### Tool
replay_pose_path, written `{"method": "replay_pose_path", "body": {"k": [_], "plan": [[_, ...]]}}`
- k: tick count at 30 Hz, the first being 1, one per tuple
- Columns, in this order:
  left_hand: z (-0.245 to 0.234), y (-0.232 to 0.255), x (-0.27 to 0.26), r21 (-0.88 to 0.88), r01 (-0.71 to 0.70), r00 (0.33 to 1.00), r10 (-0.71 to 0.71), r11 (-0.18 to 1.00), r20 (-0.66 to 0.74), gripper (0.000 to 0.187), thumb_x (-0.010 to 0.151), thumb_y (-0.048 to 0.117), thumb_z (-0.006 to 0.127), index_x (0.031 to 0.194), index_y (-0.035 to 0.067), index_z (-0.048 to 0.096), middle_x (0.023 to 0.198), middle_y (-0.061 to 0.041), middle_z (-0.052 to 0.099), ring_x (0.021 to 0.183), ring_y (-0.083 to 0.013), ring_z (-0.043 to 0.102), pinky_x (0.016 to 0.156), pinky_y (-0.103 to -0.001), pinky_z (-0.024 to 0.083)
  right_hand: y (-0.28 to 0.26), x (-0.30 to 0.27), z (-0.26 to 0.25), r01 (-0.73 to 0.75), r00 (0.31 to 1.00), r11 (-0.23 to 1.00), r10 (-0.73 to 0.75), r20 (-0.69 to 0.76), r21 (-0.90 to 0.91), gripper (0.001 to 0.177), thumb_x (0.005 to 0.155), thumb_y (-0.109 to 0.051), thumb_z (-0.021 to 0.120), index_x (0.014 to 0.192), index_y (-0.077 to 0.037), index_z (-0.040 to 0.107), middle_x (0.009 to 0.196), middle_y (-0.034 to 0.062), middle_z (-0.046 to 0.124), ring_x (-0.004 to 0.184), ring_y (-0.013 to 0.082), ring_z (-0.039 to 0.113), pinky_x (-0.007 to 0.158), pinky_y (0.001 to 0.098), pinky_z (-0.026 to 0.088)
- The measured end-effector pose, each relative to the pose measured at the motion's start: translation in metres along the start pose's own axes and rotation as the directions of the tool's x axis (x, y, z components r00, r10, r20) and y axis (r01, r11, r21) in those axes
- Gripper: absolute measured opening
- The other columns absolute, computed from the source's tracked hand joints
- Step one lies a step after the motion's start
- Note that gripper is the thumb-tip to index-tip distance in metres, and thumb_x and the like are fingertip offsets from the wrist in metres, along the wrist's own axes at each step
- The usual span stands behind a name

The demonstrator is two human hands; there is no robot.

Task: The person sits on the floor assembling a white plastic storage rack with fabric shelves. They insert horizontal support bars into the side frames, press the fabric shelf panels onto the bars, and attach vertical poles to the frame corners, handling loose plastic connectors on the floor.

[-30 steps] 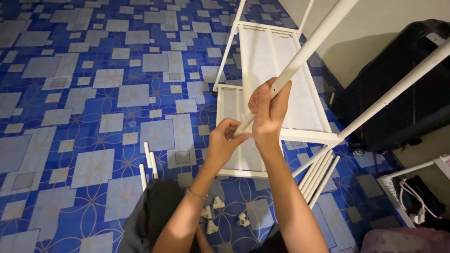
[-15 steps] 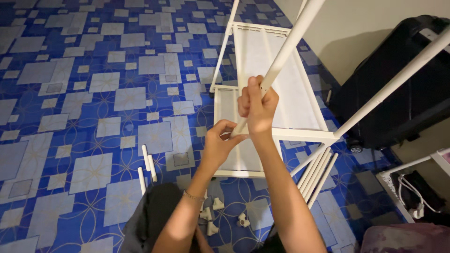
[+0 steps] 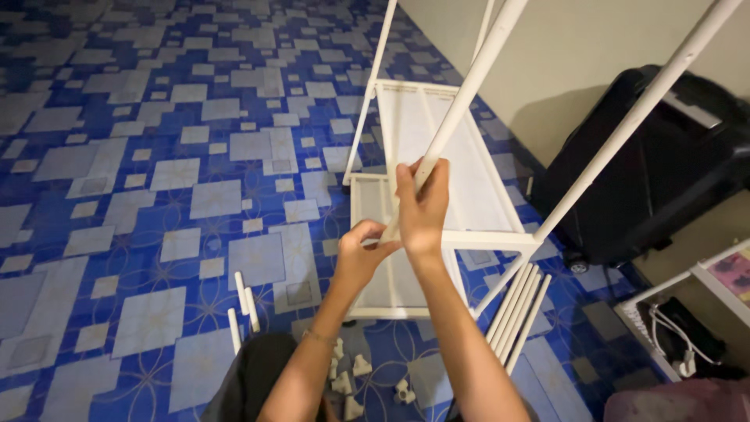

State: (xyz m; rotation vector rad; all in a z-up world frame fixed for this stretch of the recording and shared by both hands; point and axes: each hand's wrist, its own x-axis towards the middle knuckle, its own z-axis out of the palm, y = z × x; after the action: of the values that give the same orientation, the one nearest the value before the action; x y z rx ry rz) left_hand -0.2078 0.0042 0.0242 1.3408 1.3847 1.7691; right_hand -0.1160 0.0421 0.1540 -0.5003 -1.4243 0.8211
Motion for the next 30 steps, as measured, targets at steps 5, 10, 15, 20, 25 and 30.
{"method": "replay_pose_path", "body": {"k": [5,10,15,20,25,30], "plan": [[0.005,0.002,0.001,-0.087,-0.003,1.000,0.003,0.996,0.001,0.023,0.078,0.006,0.085,0.096,0.000,0.071,0.092,-0.003,0.071,0.088,-0.0097,0.068,0.071,-0.026,0.060,-0.047,0.025,0.006,0.147,0.987,0.989,-0.148,-0.067,-0.011,0.024,0.102,-0.008,0.064,0.120,-0.004,0.048,0.089,-0.0001,0.049,0.078,0.0059,0.048,0.068,0.0225,0.044],[0.006,-0.001,0.001,-0.064,0.011,1.000,-0.013,0.998,-0.026,0.026,0.078,0.004,0.086,0.097,-0.002,0.070,0.092,-0.005,0.069,0.086,-0.0110,0.067,0.069,-0.027,0.060,-0.053,0.058,0.008,-0.057,0.996,0.998,0.058,-0.071,0.022,0.029,0.107,-0.020,0.057,0.083,-0.007,0.050,0.057,-0.0028,0.043,0.047,0.0057,0.040,0.043,0.0252,0.033],[0.005,0.001,0.004,-0.088,0.035,0.999,-0.034,0.995,0.006,0.024,0.079,0.004,0.085,0.098,-0.002,0.072,0.092,-0.004,0.071,0.086,-0.0110,0.070,0.072,-0.026,0.061,-0.039,0.063,0.007,-0.043,0.999,0.978,0.048,-0.022,0.207,0.036,0.107,-0.020,0.058,0.075,-0.011,0.045,0.055,-0.0038,0.042,0.044,0.0058,0.038,0.039,0.0276,0.029],[0.004,0.002,0.007,-0.113,0.077,0.997,-0.074,0.991,0.026,0.024,0.078,0.003,0.085,0.098,-0.002,0.072,0.090,-0.005,0.072,0.084,-0.0113,0.071,0.072,-0.025,0.062,-0.026,0.071,-0.020,-0.284,0.932,0.821,0.114,0.345,0.496,0.041,0.108,-0.022,0.057,0.075,-0.015,0.034,0.056,-0.0071,0.028,0.044,0.0041,0.023,0.041,0.0263,0.017],[0.004,0.002,0.004,-0.093,0.093,0.995,-0.090,0.991,0.030,0.022,0.079,0.002,0.085,0.096,-0.003,0.072,0.090,-0.006,0.072,0.084,-0.0105,0.069,0.070,-0.025,0.061,-0.011,0.079,-0.040,-0.463,0.795,0.691,0.046,0.605,0.555,0.039,0.110,-0.027,0.056,0.080,-0.017,0.033,0.058,-0.0085,0.023,0.046,0.0046,0.018,0.044,0.0272,0.015],[0.004,0.008,0.002,-0.082,0.062,0.998,-0.059,0.995,0.034,0.021,0.082,0.004,0.084,0.098,-0.002,0.071,0.092,-0.006,0.072,0.084,-0.0114,0.070,0.074,-0.026,0.060,-0.006,0.083,-0.041,-0.531,0.727,0.623,-0.014,0.687,0.575,0.036,0.110,-0.029,0.056,0.085,-0.016,0.033,0.060,-0.0092,0.022,0.048,0.0038,0.018,0.045,0.0267,0.013]]}}
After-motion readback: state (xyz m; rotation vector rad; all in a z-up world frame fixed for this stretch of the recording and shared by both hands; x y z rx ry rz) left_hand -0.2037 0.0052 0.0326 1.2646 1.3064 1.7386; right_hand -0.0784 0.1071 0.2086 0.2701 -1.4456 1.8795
